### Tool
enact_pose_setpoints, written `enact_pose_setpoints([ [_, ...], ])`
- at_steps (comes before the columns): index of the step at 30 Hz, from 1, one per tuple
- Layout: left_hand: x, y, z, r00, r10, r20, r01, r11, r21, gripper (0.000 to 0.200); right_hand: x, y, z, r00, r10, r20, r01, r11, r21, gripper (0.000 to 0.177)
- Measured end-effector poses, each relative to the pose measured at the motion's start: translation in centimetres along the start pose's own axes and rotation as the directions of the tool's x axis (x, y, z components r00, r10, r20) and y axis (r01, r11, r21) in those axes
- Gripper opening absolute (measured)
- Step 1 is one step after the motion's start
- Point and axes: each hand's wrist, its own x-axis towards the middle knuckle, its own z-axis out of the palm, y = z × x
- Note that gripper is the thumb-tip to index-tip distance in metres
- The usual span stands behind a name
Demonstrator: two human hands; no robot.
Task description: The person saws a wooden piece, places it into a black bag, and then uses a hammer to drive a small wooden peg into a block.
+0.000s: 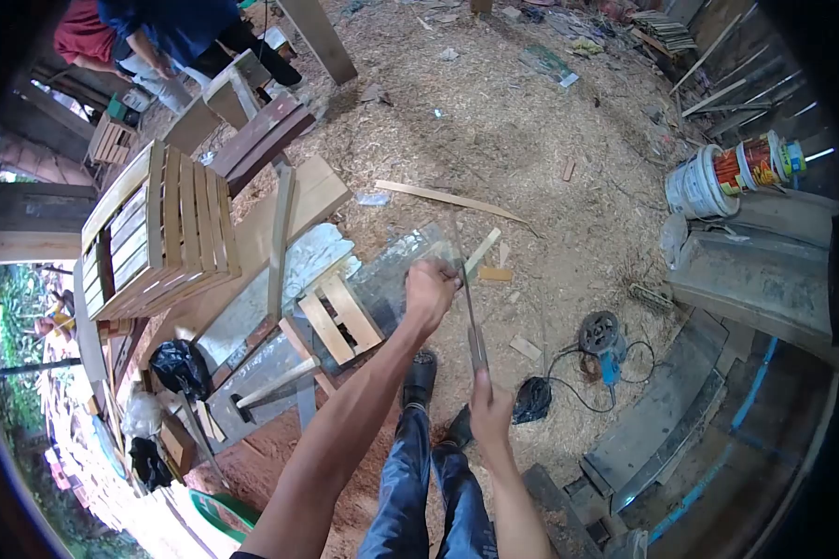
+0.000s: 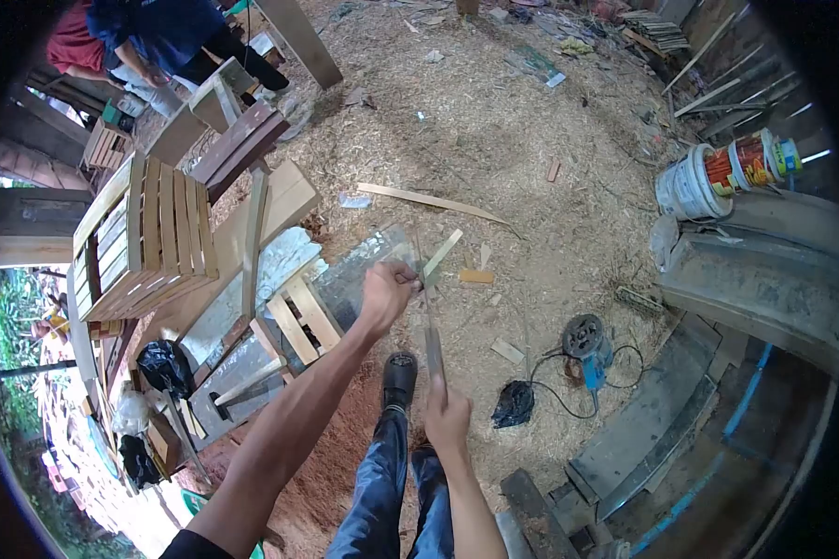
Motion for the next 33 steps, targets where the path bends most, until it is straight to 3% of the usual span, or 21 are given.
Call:
enact_pose_setpoints([
  [4,0.5,-0.4,0.2,1.0,-0.009,0.027,0.008,1.0,0.023,0.014,-5.0,0.6,-2.0,0.999,-0.01,-0.043,0.004,0.992,-0.126,0.047],
  [6,0.8,-0.8,0.0,0.987,-0.08,0.139,0.089,0.994,-0.061,0.015,-4.8,0.8,-1.6,0.999,-0.008,-0.047,0.002,0.992,-0.123,0.046],
  [7,0.8,-0.8,0.0,0.987,-0.081,0.137,0.09,0.994,-0.06,0.015,-4.5,1.3,-1.4,0.999,-0.008,-0.045,0.002,0.993,-0.122,0.046],
  [9,0.6,-0.9,0.0,0.997,0.048,0.062,-0.047,0.999,-0.019,0.013,-4.2,1.7,-1.4,0.995,-0.073,-0.068,0.06,0.983,-0.172,0.046],
  [17,0.3,0.1,-0.5,0.995,0.057,0.076,-0.057,0.998,-0.001,0.015,-1.1,-0.7,-3.1,0.995,-0.098,-0.001,0.096,0.977,-0.191,0.047],
  [20,0.2,-0.2,0.0,0.992,0.127,0.006,-0.127,0.991,0.042,0.014,0.9,-1.5,-2.4,0.99,-0.137,0.011,0.137,0.969,-0.205,0.047],
  [22,0.1,0.2,0.0,0.998,-0.062,0.015,0.062,0.997,-0.039,0.014,0.2,-1.7,-2.7,0.989,-0.15,0.014,0.15,0.973,-0.174,0.048],
  [27,0.0,0.3,0.0,0.999,0.018,-0.026,-0.019,1.0,-0.012,0.015,-4.7,1.1,-4.4,1.0,-0.024,0.007,0.024,0.986,-0.167,0.05],
  [30,0.0,-0.3,-0.1,1.0,0.026,0.004,-0.026,1.0,-0.006,0.015,0.4,-2.0,-2.3,0.997,-0.076,0.007,0.076,0.968,-0.239,0.051],
  [33,0.0,-0.6,0.1,0.999,0.041,0.013,-0.041,0.999,-0.015,0.015,4.0,-3.2,-0.6,0.997,-0.068,0.038,0.074,0.98,-0.185,0.052],
])
